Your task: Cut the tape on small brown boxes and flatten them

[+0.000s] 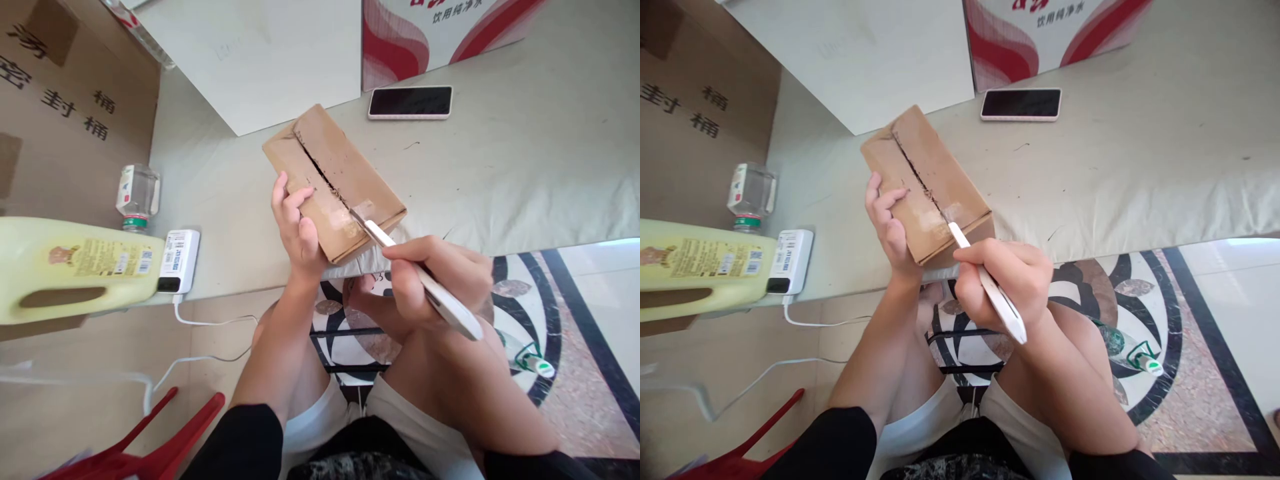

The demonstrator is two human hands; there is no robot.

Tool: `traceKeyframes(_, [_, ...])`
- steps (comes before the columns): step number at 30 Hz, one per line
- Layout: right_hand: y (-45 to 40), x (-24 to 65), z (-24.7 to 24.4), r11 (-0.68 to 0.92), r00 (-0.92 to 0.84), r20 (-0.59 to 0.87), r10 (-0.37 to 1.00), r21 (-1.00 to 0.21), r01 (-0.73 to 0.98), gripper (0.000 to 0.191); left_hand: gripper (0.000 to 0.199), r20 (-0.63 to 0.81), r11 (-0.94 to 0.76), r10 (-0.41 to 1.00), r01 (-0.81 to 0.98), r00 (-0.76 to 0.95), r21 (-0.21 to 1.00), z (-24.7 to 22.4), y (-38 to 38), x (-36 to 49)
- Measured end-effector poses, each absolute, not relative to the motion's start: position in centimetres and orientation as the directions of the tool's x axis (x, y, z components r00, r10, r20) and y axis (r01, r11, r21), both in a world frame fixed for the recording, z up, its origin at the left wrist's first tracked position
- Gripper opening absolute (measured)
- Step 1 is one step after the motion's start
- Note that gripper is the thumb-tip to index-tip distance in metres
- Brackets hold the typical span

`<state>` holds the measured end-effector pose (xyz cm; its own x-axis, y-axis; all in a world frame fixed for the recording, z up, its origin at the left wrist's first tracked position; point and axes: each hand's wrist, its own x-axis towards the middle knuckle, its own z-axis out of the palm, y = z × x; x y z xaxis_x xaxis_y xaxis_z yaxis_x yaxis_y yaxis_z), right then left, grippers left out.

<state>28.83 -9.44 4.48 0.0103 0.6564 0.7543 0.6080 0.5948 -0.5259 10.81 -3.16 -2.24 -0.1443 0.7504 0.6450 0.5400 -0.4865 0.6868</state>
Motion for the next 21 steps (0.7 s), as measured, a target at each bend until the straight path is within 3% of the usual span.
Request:
traceKeyframes(4, [-10.1,28.9,4.9,0.562,0.057,0.767,0.639,-0.515,0.647,0.022,0.060,0.635,-0.476,0.758,0.541,-0.148,0.693,-2.3,-3.0,10.8])
traceKeyframes(12, [-10.6,27.7,5.1,0.441,0.185,0.654,0.733,-0.665,0.602,0.018,0.053,0.663,-0.533,0.733,0.479,-0.151,0.698,-2.3,-3.0,11.1])
traceKeyframes(18, [-10.4,27.7,5.0,0.438,0.123,0.582,0.804,-0.719,0.540,0.016,0.054,0.619,-0.504,0.771,0.451,-0.150,0.737,-2.2,-3.2,11.0])
traceKeyframes(21, [-10.3,28.1,4.3,0.408,0.127,0.503,0.855,-0.804,0.433,0.013,0.053,0.626,-0.511,0.765,0.446,-0.154,0.734,-2.1,-3.2,11.0])
